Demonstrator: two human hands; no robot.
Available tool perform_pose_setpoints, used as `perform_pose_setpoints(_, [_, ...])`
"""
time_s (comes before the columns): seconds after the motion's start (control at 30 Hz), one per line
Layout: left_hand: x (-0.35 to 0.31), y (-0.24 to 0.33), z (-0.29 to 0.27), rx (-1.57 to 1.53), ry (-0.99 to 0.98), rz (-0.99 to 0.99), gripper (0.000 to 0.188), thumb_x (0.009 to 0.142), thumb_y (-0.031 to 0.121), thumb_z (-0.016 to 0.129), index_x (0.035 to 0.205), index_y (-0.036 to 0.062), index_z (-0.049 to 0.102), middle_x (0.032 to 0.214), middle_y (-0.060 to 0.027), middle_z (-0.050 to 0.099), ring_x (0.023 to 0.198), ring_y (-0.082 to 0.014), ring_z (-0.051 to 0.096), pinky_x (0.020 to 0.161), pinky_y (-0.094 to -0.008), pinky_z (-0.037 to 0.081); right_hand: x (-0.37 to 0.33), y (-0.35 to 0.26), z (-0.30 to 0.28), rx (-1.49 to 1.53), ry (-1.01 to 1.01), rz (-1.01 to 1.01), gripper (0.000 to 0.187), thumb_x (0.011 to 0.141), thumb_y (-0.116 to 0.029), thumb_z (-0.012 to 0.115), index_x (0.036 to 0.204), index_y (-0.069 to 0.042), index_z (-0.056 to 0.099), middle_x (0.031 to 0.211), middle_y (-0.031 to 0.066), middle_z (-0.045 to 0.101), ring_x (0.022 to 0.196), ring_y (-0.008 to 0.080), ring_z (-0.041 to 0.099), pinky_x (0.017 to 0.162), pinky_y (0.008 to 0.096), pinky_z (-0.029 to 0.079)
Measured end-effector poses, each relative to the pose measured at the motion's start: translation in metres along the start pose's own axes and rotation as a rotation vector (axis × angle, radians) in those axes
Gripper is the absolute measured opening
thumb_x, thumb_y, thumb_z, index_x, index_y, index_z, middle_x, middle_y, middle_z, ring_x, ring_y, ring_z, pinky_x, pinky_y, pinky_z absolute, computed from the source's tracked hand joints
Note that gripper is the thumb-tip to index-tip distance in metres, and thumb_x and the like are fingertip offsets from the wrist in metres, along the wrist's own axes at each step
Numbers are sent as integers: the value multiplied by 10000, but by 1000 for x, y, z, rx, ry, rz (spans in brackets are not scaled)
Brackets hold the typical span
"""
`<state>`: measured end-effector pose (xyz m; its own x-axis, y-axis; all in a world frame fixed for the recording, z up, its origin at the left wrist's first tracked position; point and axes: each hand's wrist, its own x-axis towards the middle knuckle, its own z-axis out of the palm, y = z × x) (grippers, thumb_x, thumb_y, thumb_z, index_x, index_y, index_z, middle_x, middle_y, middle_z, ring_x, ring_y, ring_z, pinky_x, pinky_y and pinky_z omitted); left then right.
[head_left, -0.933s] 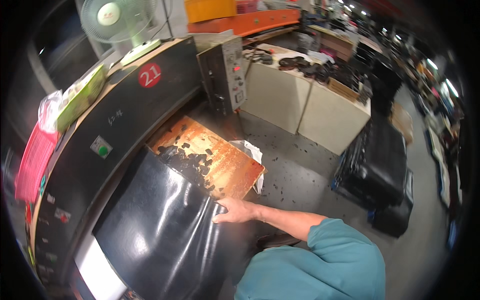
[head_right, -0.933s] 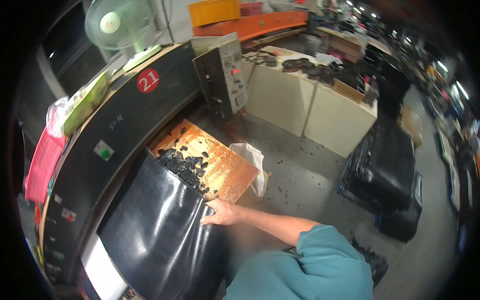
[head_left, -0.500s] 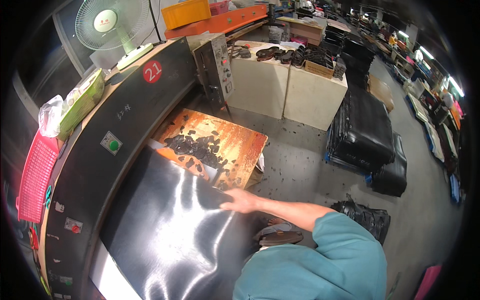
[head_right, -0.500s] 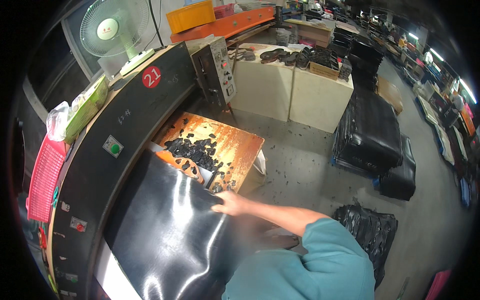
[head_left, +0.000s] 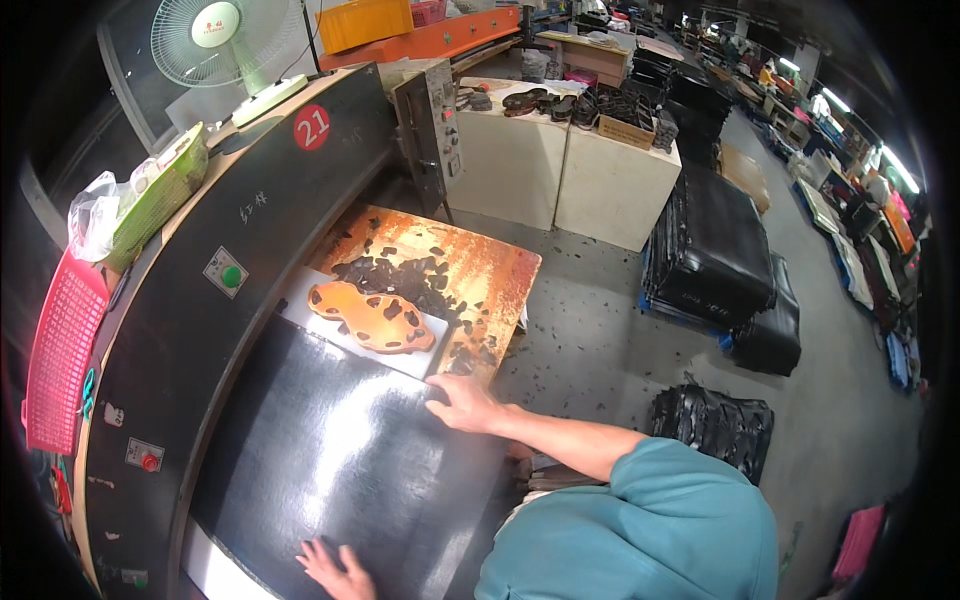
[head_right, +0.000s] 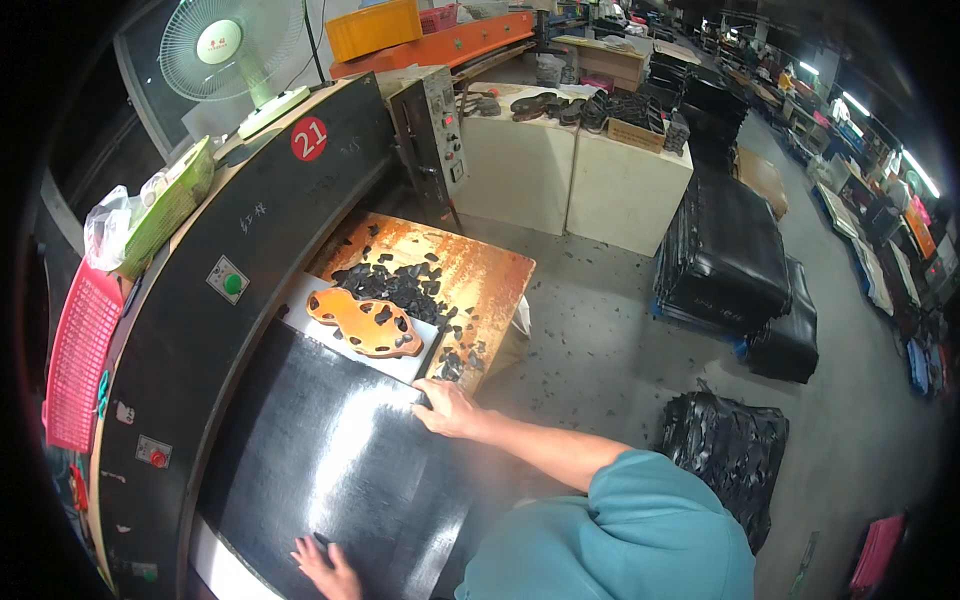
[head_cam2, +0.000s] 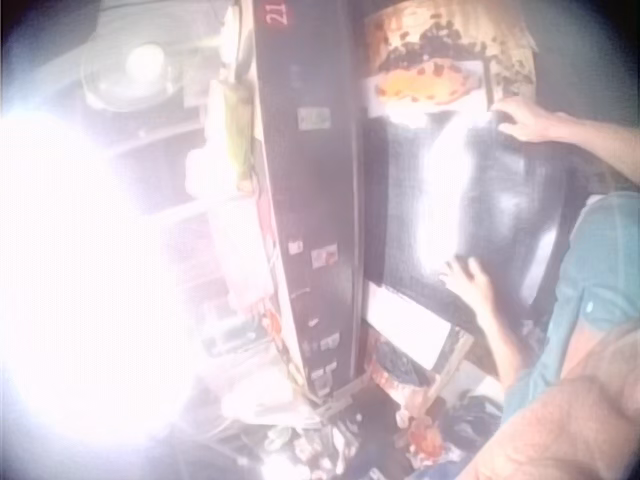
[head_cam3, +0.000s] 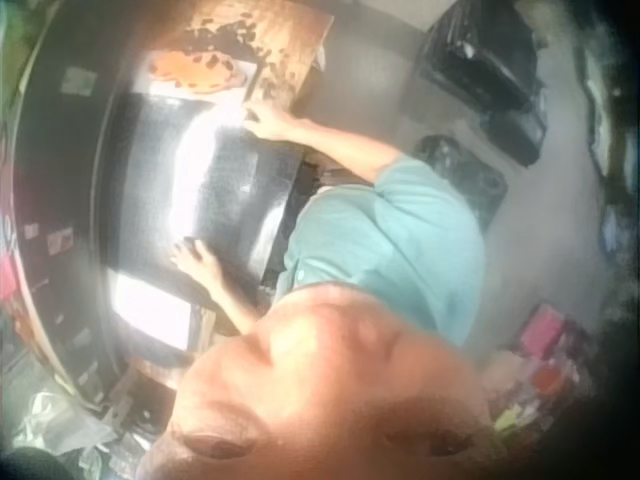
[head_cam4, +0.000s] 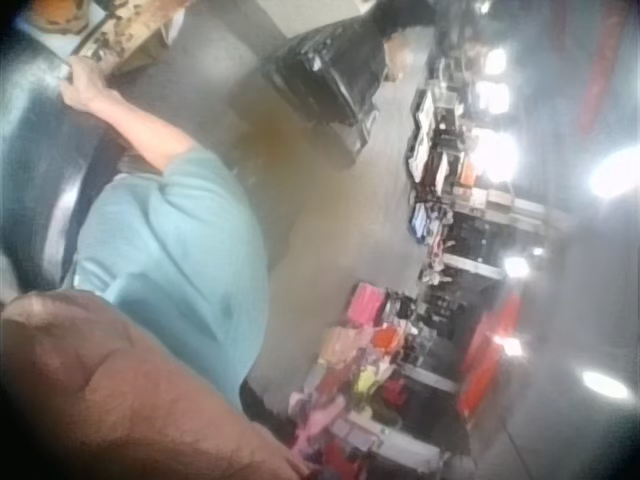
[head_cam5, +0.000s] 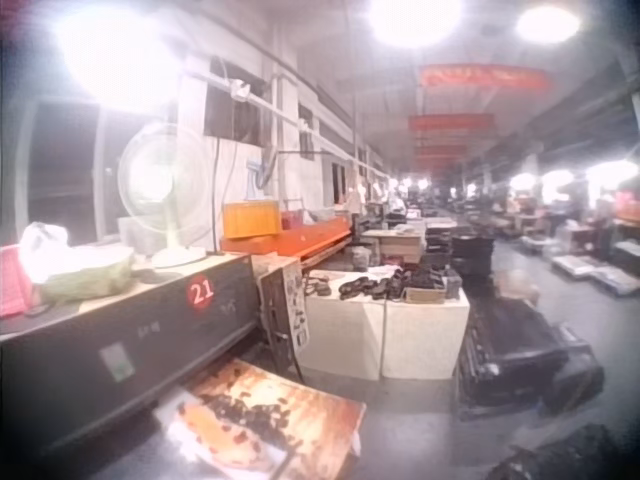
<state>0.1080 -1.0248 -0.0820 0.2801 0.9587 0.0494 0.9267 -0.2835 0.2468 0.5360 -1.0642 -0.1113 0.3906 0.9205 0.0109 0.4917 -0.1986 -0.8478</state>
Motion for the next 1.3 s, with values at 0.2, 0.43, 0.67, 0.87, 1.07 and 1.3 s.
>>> perform_pose_setpoints(0.2, [34, 11, 34, 362, 3, -104, 731, 1058, 501, 577, 1663, 134, 391, 1733, -217, 294, 1582, -480, 265, 1251, -696, 204, 34, -38, 6, 45, 9, -154, 419, 979, -203, 710, 1302, 51, 625, 1123, 292, 737, 1055, 438, 734, 919, 505, 576])
perform_pose_setpoints(0.43, [173, -22, 31, 272, 37, -267, 629, 1109, 440, 517, 1667, 180, 389, 1752, -224, 241, 1611, -483, 196, 1268, -665, 186, 144, -64, 48, -252, 115, -457, 419, 964, -122, 668, 1329, 72, 594, 1235, 323, 647, 1121, 462, 622, 982, 502, 538])
perform_pose_setpoints(0.67, [189, 57, 59, 17, 108, 80, 664, 1061, 298, 639, 1652, 124, 392, 1734, -248, 260, 1601, -514, 192, 1266, -681, 200, 143, -3, -36, -571, 238, -388, 851, 920, -519, 758, 1539, -12, 469, 1546, 309, 439, 1461, 421, 408, 1233, 597, 347])
perform_pose_setpoints(0.87, [189, 144, 66, 102, 21, 192, 661, 1031, 348, 651, 1602, 72, 466, 1744, -219, 259, 1622, -464, 164, 1299, -627, 130, 146, 20, -62, -292, -119, -321, 1052, 840, -576, 834, 1594, 22, 410, 1558, 323, 391, 1438, 472, 408, 1215, 544, 386])
perform_pose_setpoints(1.07, [188, 138, 69, 39, 88, 204, 564, 1032, 283, 659, 1555, 111, 537, 1723, -185, 334, 1612, -441, 230, 1290, -630, 176, 143, 20, -47, -294, -104, -301, 910, 929, -480, 760, 1593, 29, 402, 1643, 351, 249, 1540, 505, 268, 1261, 562, 328])
perform_pose_setpoints(1.3, [202, 98, 67, 91, 130, 156, 535, 1060, 270, 596, 1548, 59, 535, 1686, -149, 418, 1601, -387, 290, 1301, -585, 208, 155, 21, -33, -211, -42, -317, 786, 916, -391, 750, 1487, 66, 463, 1596, 378, 280, 1464, 533, 363, 1247, 544, 347])
